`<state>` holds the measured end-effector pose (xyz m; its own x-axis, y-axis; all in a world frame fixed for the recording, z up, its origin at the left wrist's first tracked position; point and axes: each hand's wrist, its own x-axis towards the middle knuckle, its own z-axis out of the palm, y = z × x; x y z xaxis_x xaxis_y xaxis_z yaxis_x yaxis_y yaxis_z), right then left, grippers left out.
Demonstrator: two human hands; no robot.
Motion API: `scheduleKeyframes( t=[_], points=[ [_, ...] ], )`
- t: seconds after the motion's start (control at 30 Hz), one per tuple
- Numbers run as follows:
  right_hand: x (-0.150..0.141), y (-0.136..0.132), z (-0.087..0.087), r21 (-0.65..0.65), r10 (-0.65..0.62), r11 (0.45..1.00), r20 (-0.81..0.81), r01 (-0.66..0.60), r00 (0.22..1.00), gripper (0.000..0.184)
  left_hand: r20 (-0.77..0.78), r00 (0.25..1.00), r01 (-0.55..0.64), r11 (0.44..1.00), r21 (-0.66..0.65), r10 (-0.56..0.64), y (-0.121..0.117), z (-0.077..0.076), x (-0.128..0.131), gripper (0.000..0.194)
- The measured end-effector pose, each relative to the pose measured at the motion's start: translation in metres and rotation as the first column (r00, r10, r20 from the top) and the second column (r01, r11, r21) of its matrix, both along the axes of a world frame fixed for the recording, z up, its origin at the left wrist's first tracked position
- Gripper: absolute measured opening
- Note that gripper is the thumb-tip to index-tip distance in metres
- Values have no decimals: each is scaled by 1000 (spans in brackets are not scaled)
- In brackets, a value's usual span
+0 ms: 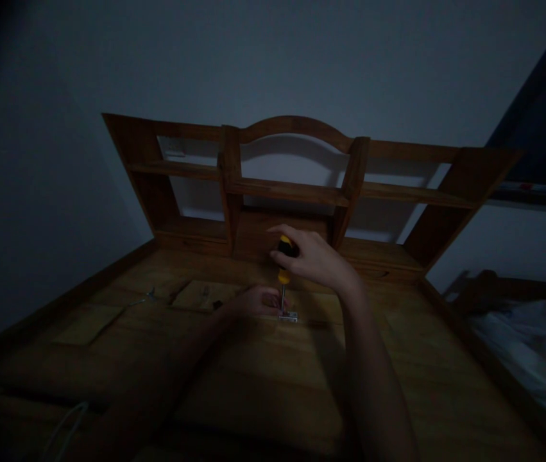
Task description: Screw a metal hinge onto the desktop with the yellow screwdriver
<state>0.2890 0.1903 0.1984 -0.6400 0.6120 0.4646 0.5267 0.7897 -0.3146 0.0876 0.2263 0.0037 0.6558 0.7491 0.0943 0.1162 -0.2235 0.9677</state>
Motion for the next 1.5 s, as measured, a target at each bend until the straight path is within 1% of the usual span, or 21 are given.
scheduleKeyframes(
  t=[0.07,0.1,0.2,0.27,0.37,0.43,0.47,0.5,0.6,0.67,0.73,0.8,0.87,0.93,1.0,1.07,1.13,1.23,1.33,1.4,1.5],
  points=[
    [3,-1,1,-64,25,998,24,-23,999,56,6,1000,6,1000,-1,-6,0,0,0,46],
    [5,-1,2,-87,39,996,25,-36,999,59,8,1000,7,1000,1,-7,0,0,0,45],
    [7,-2,2,-103,31,994,3,-31,1000,58,6,1000,-2,1000,13,2,1,-1,0,44],
    [6,-1,1,-72,-17,997,-3,17,1000,55,-8,1000,-1,1000,25,1,1,-2,0,44],
    [4,2,-1,27,-76,997,-13,77,997,40,-17,1000,3,1000,27,-2,1,-1,1,45],
    [3,4,-1,65,-86,994,-16,86,996,37,-10,1000,-3,999,32,3,0,0,1,46],
    [3,5,-1,61,-79,995,-13,80,997,36,-3,1000,-6,1000,31,6,-1,0,1,46],
    [4,5,-1,41,-69,997,-9,69,998,37,-1,1000,-5,999,31,5,-1,1,1,46],
    [8,3,1,-57,-16,998,10,16,1000,47,-19,1000,-4,999,47,4,1,1,1,47],
    [9,1,3,-102,6,995,11,-5,1000,45,-26,1000,-5,998,68,7,2,1,1,45],
    [8,0,3,-87,-3,996,-5,2,1000,39,-28,1000,-3,997,83,5,2,1,1,42],
    [6,1,1,-40,-32,999,-22,32,999,36,-27,1000,1,996,90,1,1,1,1,41],
    [4,3,-1,15,-52,998,-35,53,998,37,-21,1000,6,997,81,-5,0,3,1,41],
    [4,4,-2,38,-54,998,-28,55,998,41,-18,1000,13,998,68,-11,-1,4,2,42],
    [5,3,-1,9,-41,999,0,41,999,50,-28,1000,15,998,60,-14,-1,4,1,42],
    [7,1,1,-50,-14,999,19,15,1000,56,-32,999,9,998,57,-8,-1,4,1,40],
    [9,0,2,-80,10,997,11,-9,1000,55,-27,1000,4,999,42,-3,-1,3,1,41],
    [8,0,1,-56,0,998,-10,0,1000,52,-19,1000,7,999,48,-6,-1,3,1,42],
    [6,3,-3,11,-45,999,-46,46,998,54,-31,1000,8,998,65,-6,-2,3,0,41],
    [5,4,-4,49,-47,998,-61,50,997,55,-32,999,9,998,61,-7,-1,3,0,41],
    [5,2,-2,20,-5,1000,-40,5,999,55,-29,1000,10,998,61,-9,0,1,-1,43]
  ],
)
